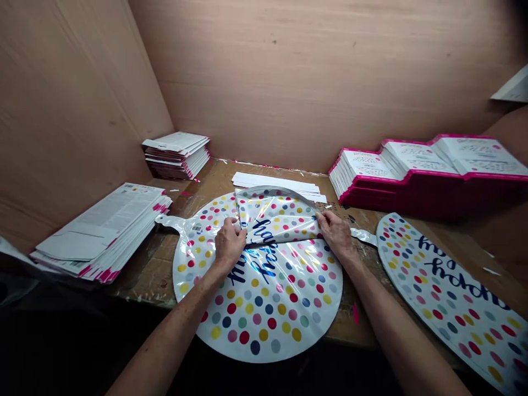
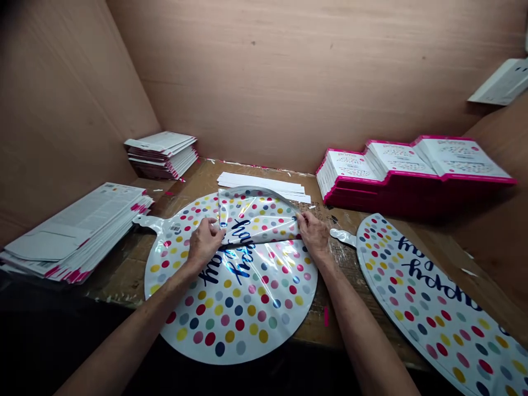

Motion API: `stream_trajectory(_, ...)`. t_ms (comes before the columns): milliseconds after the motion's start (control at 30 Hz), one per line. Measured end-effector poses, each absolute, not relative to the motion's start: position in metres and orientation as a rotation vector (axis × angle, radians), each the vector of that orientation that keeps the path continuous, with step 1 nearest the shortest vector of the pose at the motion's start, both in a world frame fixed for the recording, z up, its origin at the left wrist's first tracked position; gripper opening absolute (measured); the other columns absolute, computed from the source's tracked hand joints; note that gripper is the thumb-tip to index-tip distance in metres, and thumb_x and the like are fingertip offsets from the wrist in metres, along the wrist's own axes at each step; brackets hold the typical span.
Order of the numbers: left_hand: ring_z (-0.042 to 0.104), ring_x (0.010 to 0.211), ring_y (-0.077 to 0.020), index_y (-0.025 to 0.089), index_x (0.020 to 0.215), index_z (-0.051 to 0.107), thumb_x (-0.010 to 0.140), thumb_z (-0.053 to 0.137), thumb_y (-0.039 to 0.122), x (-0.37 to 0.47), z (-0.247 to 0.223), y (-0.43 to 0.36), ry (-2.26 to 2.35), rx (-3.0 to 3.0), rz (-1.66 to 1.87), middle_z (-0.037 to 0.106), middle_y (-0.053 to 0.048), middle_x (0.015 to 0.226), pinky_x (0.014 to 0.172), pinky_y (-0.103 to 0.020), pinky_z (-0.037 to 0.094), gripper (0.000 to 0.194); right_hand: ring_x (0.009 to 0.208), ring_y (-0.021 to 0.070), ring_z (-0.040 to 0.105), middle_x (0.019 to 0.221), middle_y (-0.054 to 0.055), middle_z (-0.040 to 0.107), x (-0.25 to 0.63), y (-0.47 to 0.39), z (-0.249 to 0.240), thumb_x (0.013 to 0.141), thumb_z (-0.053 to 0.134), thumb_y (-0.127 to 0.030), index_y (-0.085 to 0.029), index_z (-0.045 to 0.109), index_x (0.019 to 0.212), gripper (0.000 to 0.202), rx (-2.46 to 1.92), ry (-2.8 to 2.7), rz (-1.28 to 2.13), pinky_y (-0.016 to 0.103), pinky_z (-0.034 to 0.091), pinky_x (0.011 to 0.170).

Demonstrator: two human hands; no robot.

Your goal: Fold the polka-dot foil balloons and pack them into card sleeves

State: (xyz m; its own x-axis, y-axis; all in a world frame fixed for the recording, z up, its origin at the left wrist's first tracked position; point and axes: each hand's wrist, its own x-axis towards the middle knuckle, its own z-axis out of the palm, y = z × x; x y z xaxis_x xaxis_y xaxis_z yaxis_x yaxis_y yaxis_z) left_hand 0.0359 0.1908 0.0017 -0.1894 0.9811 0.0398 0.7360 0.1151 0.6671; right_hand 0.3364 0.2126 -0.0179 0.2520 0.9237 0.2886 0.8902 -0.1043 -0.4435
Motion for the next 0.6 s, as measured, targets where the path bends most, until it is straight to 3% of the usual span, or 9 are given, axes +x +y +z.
stream_trajectory(133, 0.064, 0.108, -0.0266, 0.012, 0.126, 0.052, 0.091, 0.049, 0.025, 0.042, 0.008, 0.183, 2.081, 1.872, 0.915, 0.064, -0.016, 0.121, 0.09, -0.037, 0.05, 0.037, 0.082, 0.0244, 0.064, 0.089, 0.014, 0.072, 0.323, 0.232, -0.01, 0.098, 0.042, -0.041, -0.016, 0.07, 0.094, 0.038, -2.191, -1.783, 0.001, 0.03, 0.039, 0.069)
stream_trajectory(233, 0.046, 0.135, -0.0304, 0.014, 0.134, 0.05, 0.097, 0.041, 0.037, 0.047, 0.008, 0.18, 1.919, 2.301, 0.846, 0.047, -0.016, 0.147, 0.107, -0.043, 0.041, 0.045, 0.085, 0.0252, 0.065, 0.091, 0.015, 0.072, 0.318, 0.235, -0.006, 0.097, 0.043, -0.04, -0.015, 0.07, 0.094, 0.038, -2.205, -1.816, 0.013, 0.031, 0.042, 0.073)
stream_trajectory(333, 0.028, 0.145, -0.0361, 0.008, 0.143, 0.044, 0.097, 0.035, 0.052, 0.048, -0.006, 0.182, 1.851, 2.464, 0.498, 0.04, -0.019, 0.153, 0.117, -0.054, 0.023, 0.064, 0.101, 0.0295, 0.063, 0.109, 0.02, 0.068, 0.314, 0.221, -0.001, 0.096, 0.044, -0.041, -0.01, 0.064, 0.115, 0.042, -2.099, -1.814, -0.11, 0.037, 0.045, 0.084)
stream_trajectory(433, 0.024, 0.146, -0.0368, 0.002, 0.147, 0.037, 0.098, 0.026, 0.057, 0.046, -0.022, 0.185, 1.933, 2.412, 0.322, 0.032, -0.02, 0.156, 0.119, -0.055, 0.018, 0.075, 0.126, 0.0308, 0.051, 0.138, 0.019, 0.054, 0.309, 0.201, 0.003, 0.091, 0.051, -0.035, -0.013, 0.051, 0.136, 0.051, -1.599, -2.136, -0.254, 0.046, 0.04, 0.102)
stream_trajectory(500, 0.021, 0.148, -0.0354, 0.003, 0.149, 0.035, 0.097, 0.021, 0.059, 0.044, -0.027, 0.185, 1.934, 2.424, 0.31, 0.029, -0.019, 0.158, 0.12, -0.054, 0.015, 0.078, 0.131, 0.0285, 0.046, 0.143, 0.014, 0.051, 0.303, 0.197, 0.005, 0.087, 0.052, -0.024, -0.017, 0.049, 0.138, 0.052, -1.307, -2.48, -0.211, 0.048, 0.035, 0.109)
stream_trajectory(600, 0.019, 0.148, -0.0355, 0.004, 0.15, 0.032, 0.095, 0.018, 0.065, 0.043, -0.028, 0.184, 1.922, 2.416, 0.314, 0.027, -0.018, 0.159, 0.12, -0.053, 0.014, 0.083, 0.129, 0.0277, 0.049, 0.138, 0.016, 0.056, 0.288, 0.211, 0.006, 0.086, 0.046, -0.009, -0.013, 0.054, 0.133, 0.048, -1.383, -2.741, -0.121, 0.046, 0.035, 0.109)
